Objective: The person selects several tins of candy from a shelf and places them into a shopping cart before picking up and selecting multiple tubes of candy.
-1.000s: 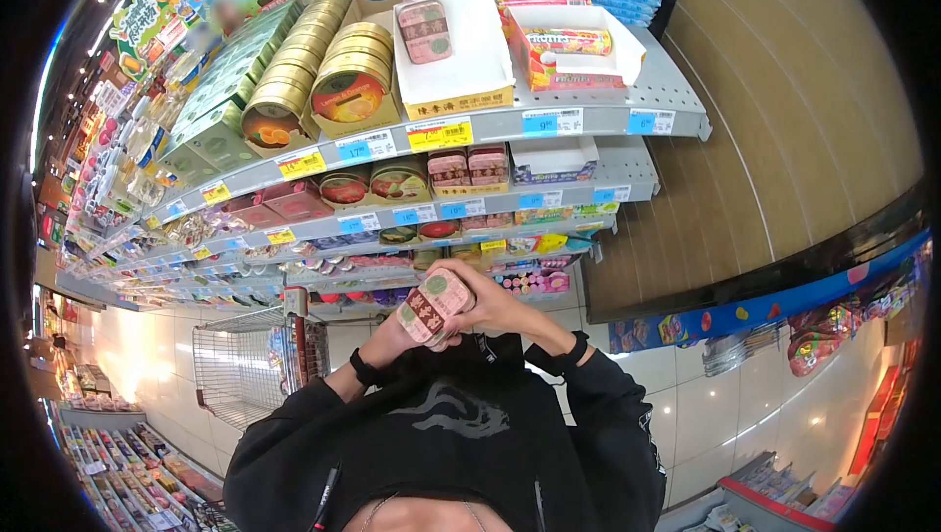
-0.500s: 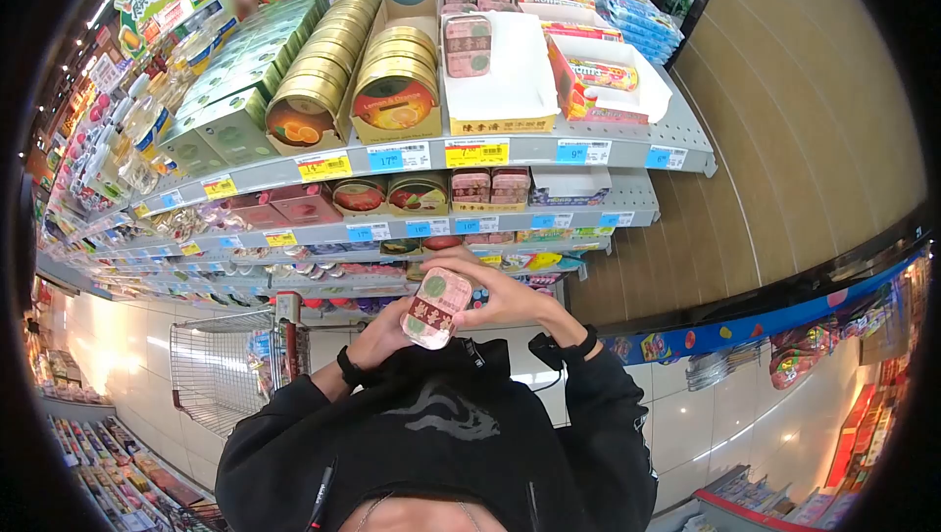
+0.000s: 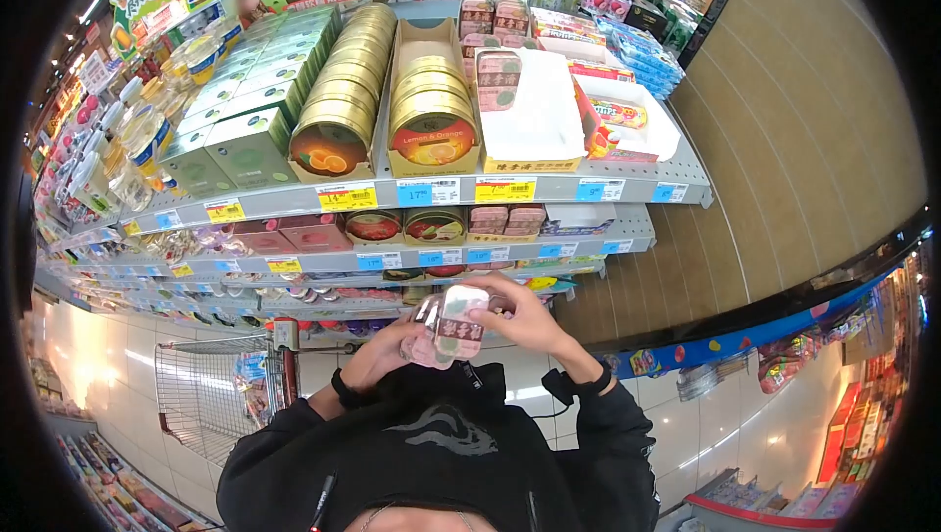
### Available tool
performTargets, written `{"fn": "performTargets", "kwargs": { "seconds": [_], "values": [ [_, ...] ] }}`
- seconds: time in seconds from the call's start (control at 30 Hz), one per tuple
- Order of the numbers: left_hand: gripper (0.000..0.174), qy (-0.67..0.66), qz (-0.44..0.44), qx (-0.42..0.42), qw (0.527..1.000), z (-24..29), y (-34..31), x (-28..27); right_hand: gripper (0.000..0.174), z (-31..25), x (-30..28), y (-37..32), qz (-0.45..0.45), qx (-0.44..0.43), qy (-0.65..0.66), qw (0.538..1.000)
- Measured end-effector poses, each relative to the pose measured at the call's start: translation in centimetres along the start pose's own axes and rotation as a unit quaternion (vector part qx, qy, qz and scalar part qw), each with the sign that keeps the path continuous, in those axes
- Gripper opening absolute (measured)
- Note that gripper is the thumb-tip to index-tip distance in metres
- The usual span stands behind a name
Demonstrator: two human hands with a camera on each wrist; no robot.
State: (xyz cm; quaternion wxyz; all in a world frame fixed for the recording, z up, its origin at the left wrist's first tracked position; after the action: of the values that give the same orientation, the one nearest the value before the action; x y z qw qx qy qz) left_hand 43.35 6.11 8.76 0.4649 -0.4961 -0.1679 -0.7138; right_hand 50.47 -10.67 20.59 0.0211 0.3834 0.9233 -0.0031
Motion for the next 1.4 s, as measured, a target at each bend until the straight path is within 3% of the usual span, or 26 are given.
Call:
{"fn": "performTargets", "kwargs": {
  "seconds": [0.03,0.13,0.2,0.37,0.47,0.6,0.7,0.87,0.97,1.33,1.4],
  "values": [
    [0.072,0.019,-0.019,0.002,1.000,0.6,-0.1,0.5,0.044,-0.2,-0.3,-0.1,-0.001,0.038,0.020,0.999],
    [0.074,0.033,-0.023,0.002,0.999,1.3,-0.6,0.4,0.042,-1.8,-2.4,-0.9,0.045,0.039,0.025,0.998],
    [0.074,0.034,-0.021,0.003,0.999,2.0,-1.2,0.2,0.039,-5.5,-3.9,-1.2,0.063,-0.040,-0.029,0.997],
    [0.076,0.089,-0.026,0.020,0.995,3.7,-2.2,0.4,0.049,-14.5,-11.2,-3.2,0.238,-0.153,-0.154,0.947],
    [0.078,0.112,-0.023,0.025,0.993,3.5,-2.6,-1.1,0.040,-19.9,-14.3,-2.8,0.269,-0.207,-0.252,0.906],
    [0.077,0.081,-0.008,0.025,0.996,4.1,-4.3,-1.4,0.039,-24.3,-17.9,-1.6,0.297,-0.194,-0.275,0.893],
    [0.076,0.068,-0.016,0.032,0.997,4.7,-5.1,-1.7,0.042,-26.9,-19.3,0.5,0.299,-0.212,-0.313,0.876],
    [0.076,0.097,0.009,0.028,0.995,5.5,-5.7,-1.9,0.045,-27.5,-19.1,6.4,0.277,-0.168,-0.323,0.889],
    [0.073,0.126,0.011,0.032,0.991,6.1,-6.3,-1.8,0.050,-27.9,-17.3,10.1,0.204,-0.172,-0.326,0.907],
    [0.077,0.128,0.011,0.024,0.991,7.2,-6.8,-4.6,0.048,-29.8,-21.8,19.4,0.208,-0.144,-0.331,0.909],
    [0.078,0.124,0.007,0.027,0.992,7.4,-6.3,-5.1,0.048,-29.2,-22.5,21.9,0.156,-0.108,-0.360,0.913]
  ]
}}
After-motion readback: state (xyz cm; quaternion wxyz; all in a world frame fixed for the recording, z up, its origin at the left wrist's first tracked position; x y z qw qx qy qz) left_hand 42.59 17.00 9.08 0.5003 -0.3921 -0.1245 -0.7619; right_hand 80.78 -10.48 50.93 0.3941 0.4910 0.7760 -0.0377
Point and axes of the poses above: each hand's wrist, its own y-axis towards the middle knuckle, its own x-axis out of the palm, z = x × y, the point moved 6 cm from there along y, towards the middle knuckle, and after that the axes turned 3 degrees about y, right-handed, at the moved point
